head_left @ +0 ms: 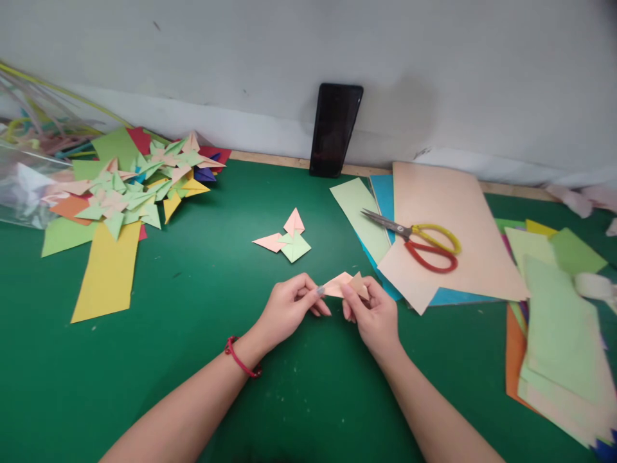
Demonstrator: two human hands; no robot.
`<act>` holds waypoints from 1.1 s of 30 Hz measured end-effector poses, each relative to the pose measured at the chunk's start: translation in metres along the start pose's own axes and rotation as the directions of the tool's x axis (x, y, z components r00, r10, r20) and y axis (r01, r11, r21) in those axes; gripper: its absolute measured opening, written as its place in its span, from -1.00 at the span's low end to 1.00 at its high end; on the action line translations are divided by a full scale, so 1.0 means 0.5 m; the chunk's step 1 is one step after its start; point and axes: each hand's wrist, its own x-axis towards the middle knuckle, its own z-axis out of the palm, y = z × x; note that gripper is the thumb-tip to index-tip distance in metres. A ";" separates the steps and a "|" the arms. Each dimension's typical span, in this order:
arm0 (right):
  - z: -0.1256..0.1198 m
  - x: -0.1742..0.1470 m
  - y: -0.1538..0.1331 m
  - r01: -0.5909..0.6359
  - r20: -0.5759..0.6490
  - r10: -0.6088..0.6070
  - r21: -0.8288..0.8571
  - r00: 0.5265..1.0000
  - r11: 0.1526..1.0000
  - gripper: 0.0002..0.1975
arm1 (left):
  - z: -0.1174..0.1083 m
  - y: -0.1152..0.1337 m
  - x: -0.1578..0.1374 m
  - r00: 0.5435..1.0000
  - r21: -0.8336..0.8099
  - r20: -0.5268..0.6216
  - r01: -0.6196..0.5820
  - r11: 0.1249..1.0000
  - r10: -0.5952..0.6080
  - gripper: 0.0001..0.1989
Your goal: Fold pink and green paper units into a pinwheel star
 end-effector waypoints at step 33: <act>-0.003 -0.002 0.005 -0.001 0.127 0.009 -0.063 0.992 0.998 -0.81 | 0.001 -0.007 -0.001 0.991 0.130 0.114 -0.084 0.988 0.069 -0.74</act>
